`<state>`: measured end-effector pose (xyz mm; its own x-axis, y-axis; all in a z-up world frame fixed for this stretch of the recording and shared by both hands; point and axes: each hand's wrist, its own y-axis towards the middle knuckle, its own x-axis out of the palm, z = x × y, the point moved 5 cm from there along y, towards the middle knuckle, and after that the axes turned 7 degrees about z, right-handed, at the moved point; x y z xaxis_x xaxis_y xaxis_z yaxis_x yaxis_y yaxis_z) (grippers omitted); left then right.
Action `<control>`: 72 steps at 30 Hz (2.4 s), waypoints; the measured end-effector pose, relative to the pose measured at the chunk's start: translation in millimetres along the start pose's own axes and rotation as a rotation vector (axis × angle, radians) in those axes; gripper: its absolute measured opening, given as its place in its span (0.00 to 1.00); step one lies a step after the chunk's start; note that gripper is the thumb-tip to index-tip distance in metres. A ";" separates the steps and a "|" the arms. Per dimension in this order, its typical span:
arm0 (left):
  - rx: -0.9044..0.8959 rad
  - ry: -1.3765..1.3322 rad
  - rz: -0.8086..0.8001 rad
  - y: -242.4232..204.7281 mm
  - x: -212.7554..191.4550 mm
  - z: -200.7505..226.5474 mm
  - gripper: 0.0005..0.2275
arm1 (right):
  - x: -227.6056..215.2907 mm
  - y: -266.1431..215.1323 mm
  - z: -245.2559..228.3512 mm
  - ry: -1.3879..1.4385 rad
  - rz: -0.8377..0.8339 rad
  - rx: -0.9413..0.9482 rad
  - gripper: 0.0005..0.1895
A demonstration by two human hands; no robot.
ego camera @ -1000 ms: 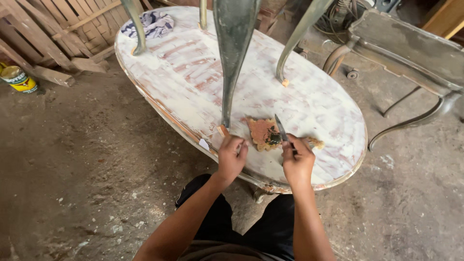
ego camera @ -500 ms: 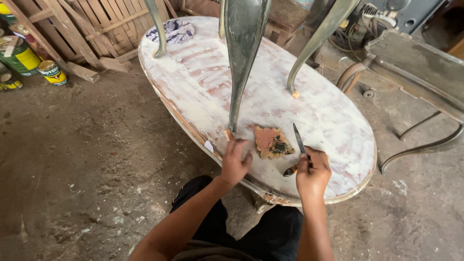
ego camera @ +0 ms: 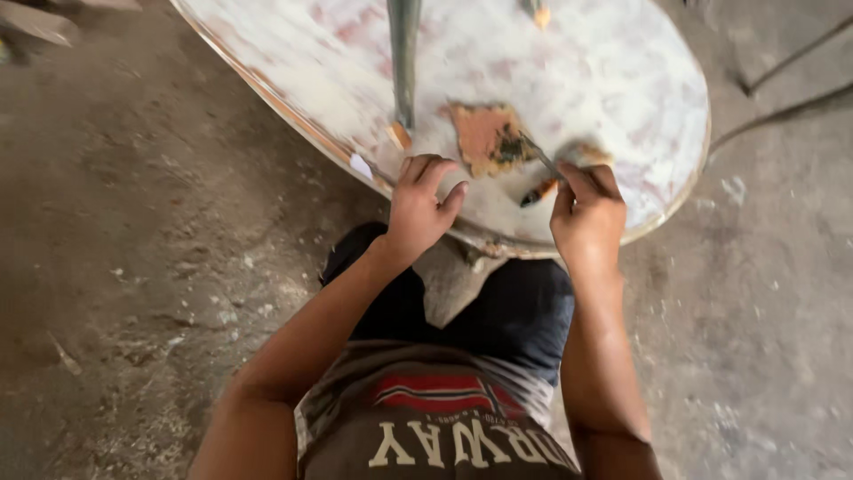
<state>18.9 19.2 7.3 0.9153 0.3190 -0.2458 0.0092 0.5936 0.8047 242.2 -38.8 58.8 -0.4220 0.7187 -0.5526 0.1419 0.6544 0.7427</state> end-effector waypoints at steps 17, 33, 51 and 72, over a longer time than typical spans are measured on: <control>-0.122 -0.508 -0.114 27.2 -98.1 103.2 0.10 | 38.6 -59.7 62.5 0.028 0.055 0.229 0.12; -0.053 -0.478 -0.066 30.2 -107.4 105.0 0.13 | 25.5 -72.1 21.7 -0.354 -0.295 -0.019 0.16; 0.047 0.156 -0.064 -2.2 76.5 -71.3 0.26 | 57.5 -37.9 63.2 -0.201 -0.195 0.026 0.17; 0.154 0.092 0.355 125.0 -47.2 -2.5 0.13 | -1.1 55.0 -4.7 0.128 0.182 0.088 0.09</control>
<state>-24.1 80.1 118.1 0.8324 0.5538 0.0203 -0.2345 0.3189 0.9183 246.3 -4.7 102.0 -0.4912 0.7950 -0.3560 0.3014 0.5386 0.7869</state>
